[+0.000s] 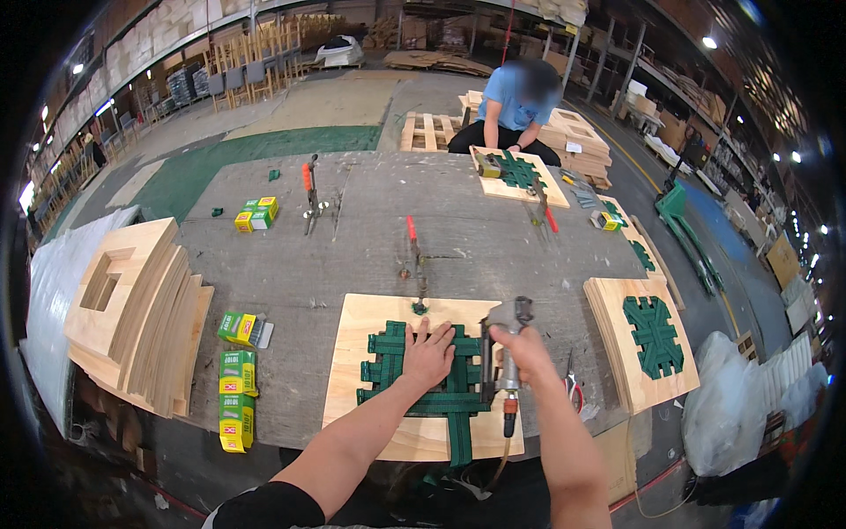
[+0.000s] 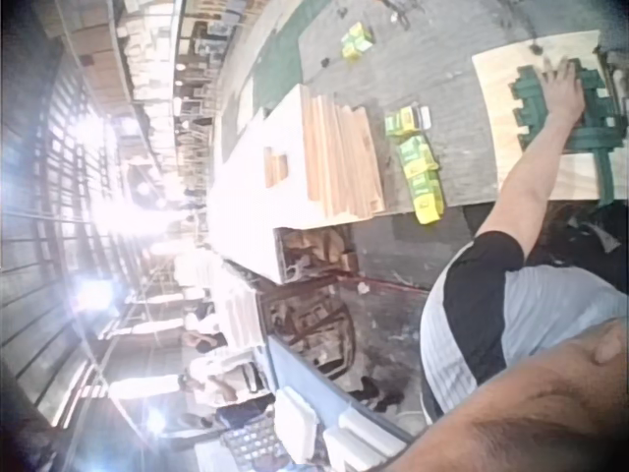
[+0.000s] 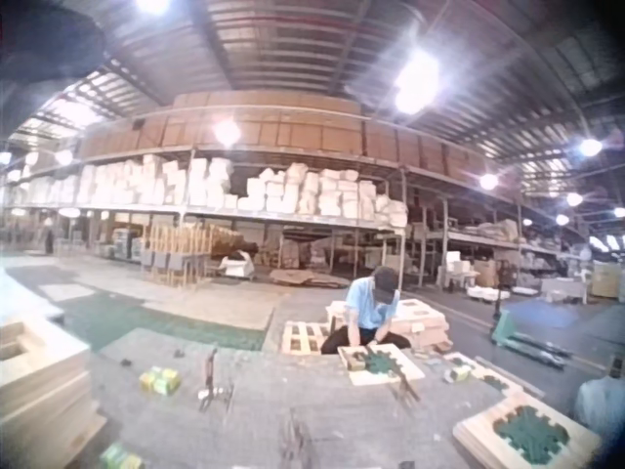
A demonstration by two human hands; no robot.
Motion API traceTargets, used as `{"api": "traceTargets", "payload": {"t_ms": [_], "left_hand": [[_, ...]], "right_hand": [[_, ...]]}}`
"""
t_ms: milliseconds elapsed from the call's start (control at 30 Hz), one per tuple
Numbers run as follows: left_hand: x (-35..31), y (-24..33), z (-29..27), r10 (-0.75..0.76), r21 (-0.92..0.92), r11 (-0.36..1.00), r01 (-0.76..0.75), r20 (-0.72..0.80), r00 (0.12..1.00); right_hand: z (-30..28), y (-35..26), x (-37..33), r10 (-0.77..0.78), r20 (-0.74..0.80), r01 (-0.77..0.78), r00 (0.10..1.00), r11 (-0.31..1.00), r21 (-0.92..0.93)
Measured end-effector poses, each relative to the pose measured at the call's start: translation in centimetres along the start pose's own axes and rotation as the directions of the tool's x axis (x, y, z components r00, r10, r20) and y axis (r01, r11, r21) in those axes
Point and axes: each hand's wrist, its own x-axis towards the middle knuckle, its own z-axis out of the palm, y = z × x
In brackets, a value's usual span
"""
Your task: The person assembles a green plastic grid onto a wooden board by hand, using a pneumatic nail gun to fasten the pieces. They repeatedly position and secure the grid sections, handling fasteners and tools throughout the process.
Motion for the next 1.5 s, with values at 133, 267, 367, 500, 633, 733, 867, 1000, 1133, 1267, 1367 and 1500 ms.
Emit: {"api": "traceTargets", "payload": {"t_ms": [133,267,367,500,633,733,867,1000,1133,1267,1367,1500], "left_hand": [[-0.1,-0.7,-0.1,-0.005,-0.016,1.0,0.004,-0.039,0.999],[-0.2,-0.5,0.0,-0.005,-0.039,0.999,0.003,-0.047,0.999],[-0.3,-0.9,0.0,-0.016,-0.041,0.999,0.014,-0.061,0.998],[-0.3,-1.2,-0.1,-0.011,-0.053,0.999,0.007,-0.08,0.997],[-0.3,-0.9,-0.2,-0.015,-0.068,0.998,0.01,-0.079,0.997],[-0.2,-1.0,-0.3,-0.017,-0.108,0.994,0.008,-0.087,0.996],[-0.3,-1.6,-0.3,-0.03,-0.129,0.992,0.019,-0.087,0.996],[-0.3,-1.6,-0.4,-0.027,-0.162,0.987,0.014,-0.082,0.996],[-0.5,-1.8,-0.4,-0.051,-0.198,0.98,0.028,-0.111,0.992],[-0.6,-1.8,-0.4,-0.044,-0.23,0.973,0.017,-0.113,0.993],[-0.7,-1.6,-0.3,-0.044,-0.246,0.969,0.017,-0.107,0.993],[-0.5,-2.1,-0.3,-0.057,-0.251,0.968,0.029,-0.108,0.993]], "right_hand": [[4.6,0.1,2.5,0.054,0.011,-0.053,0.998,0.991,-0.125],[5.7,0.6,4.0,0.095,-0.007,-0.095,0.995,0.974,-0.207],[6.7,0.7,4.3,0.104,-0.033,-0.108,0.994,0.964,-0.241],[7.4,1.1,4.5,0.093,-0.057,-0.105,0.994,0.959,-0.263],[7.4,1.6,4.6,0.078,-0.042,-0.087,0.996,0.958,-0.273],[7.3,1.6,4.5,0.064,-0.031,-0.07,0.997,0.958,-0.28],[8.3,1.0,3.9,0.048,0.004,-0.046,0.999,0.972,-0.23],[8.7,1.0,3.8,0.089,-0.002,-0.087,0.996,0.963,-0.255],[8.8,0.7,4.0,0.093,-0.003,-0.09,0.996,0.956,-0.28],[8.8,1.0,4.2,0.072,0.062,-0.053,0.996,0.962,-0.267],[8.9,1.0,4.4,0.096,0.028,-0.083,0.995,0.948,-0.306],[9.1,0.6,4.0,0.106,0.068,-0.082,0.992,0.953,-0.29]]}}
